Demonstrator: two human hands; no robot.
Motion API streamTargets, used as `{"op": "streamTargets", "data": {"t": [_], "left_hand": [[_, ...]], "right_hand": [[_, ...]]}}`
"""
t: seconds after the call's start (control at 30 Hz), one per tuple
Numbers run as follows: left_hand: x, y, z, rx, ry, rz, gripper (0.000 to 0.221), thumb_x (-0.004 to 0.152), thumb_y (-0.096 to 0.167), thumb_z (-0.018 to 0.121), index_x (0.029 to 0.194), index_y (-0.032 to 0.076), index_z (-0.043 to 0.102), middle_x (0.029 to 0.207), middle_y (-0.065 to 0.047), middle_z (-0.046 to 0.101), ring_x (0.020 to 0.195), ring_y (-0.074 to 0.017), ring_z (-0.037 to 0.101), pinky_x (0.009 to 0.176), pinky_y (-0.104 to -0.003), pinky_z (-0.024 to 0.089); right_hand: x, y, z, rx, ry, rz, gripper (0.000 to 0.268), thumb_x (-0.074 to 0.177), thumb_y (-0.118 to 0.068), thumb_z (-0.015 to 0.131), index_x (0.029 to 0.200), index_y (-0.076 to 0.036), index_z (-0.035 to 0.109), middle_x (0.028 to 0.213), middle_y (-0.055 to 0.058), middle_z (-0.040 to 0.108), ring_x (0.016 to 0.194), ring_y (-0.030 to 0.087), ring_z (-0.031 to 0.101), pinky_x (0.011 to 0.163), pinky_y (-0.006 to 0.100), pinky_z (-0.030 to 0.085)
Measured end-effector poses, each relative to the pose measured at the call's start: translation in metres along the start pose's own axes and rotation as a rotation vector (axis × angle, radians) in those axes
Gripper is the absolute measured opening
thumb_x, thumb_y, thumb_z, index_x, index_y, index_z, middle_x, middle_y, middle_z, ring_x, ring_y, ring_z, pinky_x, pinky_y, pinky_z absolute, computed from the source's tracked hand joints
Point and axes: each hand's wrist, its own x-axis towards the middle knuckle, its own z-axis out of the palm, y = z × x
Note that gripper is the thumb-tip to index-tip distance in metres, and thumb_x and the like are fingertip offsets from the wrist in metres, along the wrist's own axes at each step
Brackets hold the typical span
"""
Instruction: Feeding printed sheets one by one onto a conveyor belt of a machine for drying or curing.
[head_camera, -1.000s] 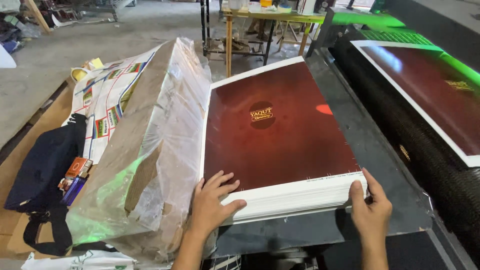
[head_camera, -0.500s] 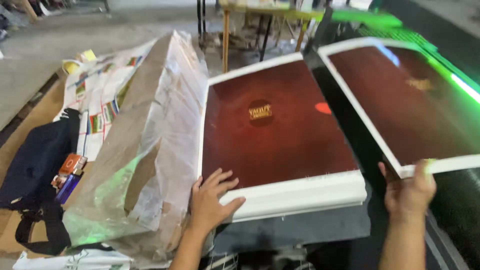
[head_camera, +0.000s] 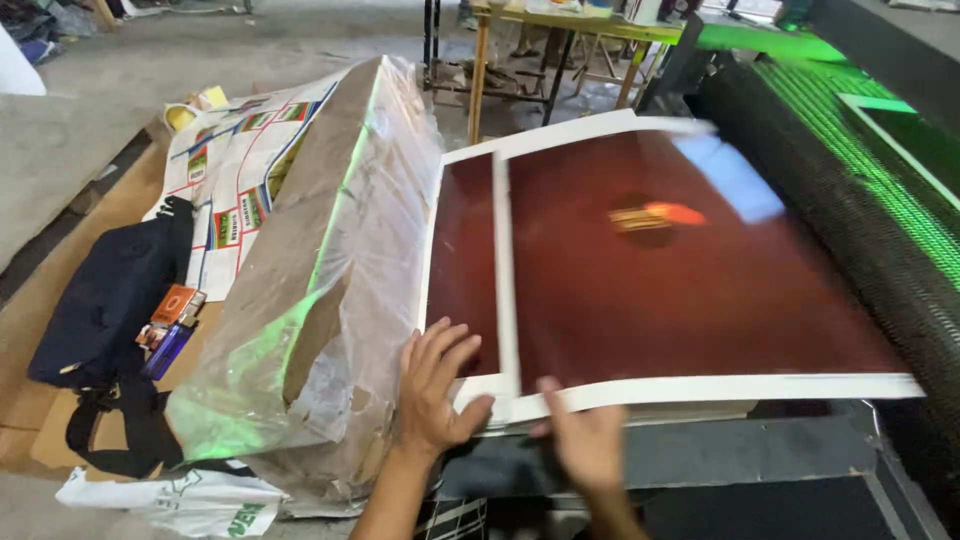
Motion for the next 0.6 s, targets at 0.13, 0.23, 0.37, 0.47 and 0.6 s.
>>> {"op": "streamTargets", "data": {"t": [0.13, 0.23, 0.37, 0.47, 0.6], "left_hand": [[0.000, 0.001, -0.007, -0.009, -0.017, 0.297, 0.066, 0.086, 0.058, 0.071, 0.133, 0.013, 0.070, 0.143, -0.012, 0.063, 0.142, -0.0345, 0.053, 0.123, -0.056, 0.034], [0.003, 0.009, -0.014, -0.030, -0.247, 0.266, 0.079, 0.070, 0.065, 0.076, 0.128, 0.012, 0.070, 0.134, -0.008, 0.066, 0.135, -0.0328, 0.055, 0.113, -0.056, 0.036], [0.004, -0.001, 0.004, 0.068, -0.238, 0.151, 0.070, 0.078, 0.056, 0.079, 0.130, 0.011, 0.070, 0.139, -0.007, 0.067, 0.138, -0.0363, 0.050, 0.113, -0.056, 0.035], [-0.012, -0.003, 0.005, 0.144, -0.223, 0.077, 0.060, 0.075, 0.054, 0.081, 0.122, 0.016, 0.074, 0.135, -0.007, 0.067, 0.135, -0.0316, 0.053, 0.110, -0.057, 0.035], [-0.002, 0.003, 0.005, 0.135, -0.197, 0.021, 0.060, 0.079, 0.053, 0.080, 0.123, 0.012, 0.074, 0.137, -0.008, 0.066, 0.137, -0.0315, 0.052, 0.113, -0.056, 0.034]], "right_hand": [[-0.011, 0.055, 0.031, 0.066, -0.437, 0.191, 0.033, 0.094, -0.026, 0.064, 0.112, 0.000, 0.055, 0.077, 0.017, 0.075, 0.055, 0.025, 0.071, 0.042, 0.035, 0.055], [-0.003, 0.061, -0.020, 0.064, -0.890, 0.467, 0.046, 0.098, -0.039, 0.050, 0.113, 0.000, 0.068, 0.085, 0.010, 0.077, 0.063, 0.018, 0.074, 0.050, 0.028, 0.056], [0.019, 0.096, -0.119, 0.012, -0.865, 0.521, 0.037, 0.104, -0.029, 0.057, 0.115, 0.005, 0.068, 0.088, 0.015, 0.075, 0.070, 0.020, 0.074, 0.060, 0.031, 0.060], [0.016, 0.099, -0.193, -0.144, -0.660, 0.500, 0.036, 0.098, -0.028, 0.057, 0.120, -0.004, 0.071, 0.084, 0.019, 0.078, 0.068, 0.027, 0.076, 0.054, 0.038, 0.061], [0.021, 0.077, -0.252, 0.010, -0.054, 0.177, 0.029, 0.100, -0.019, 0.059, 0.115, 0.005, 0.066, 0.086, 0.022, 0.072, 0.069, 0.030, 0.072, 0.056, 0.041, 0.057]]}}
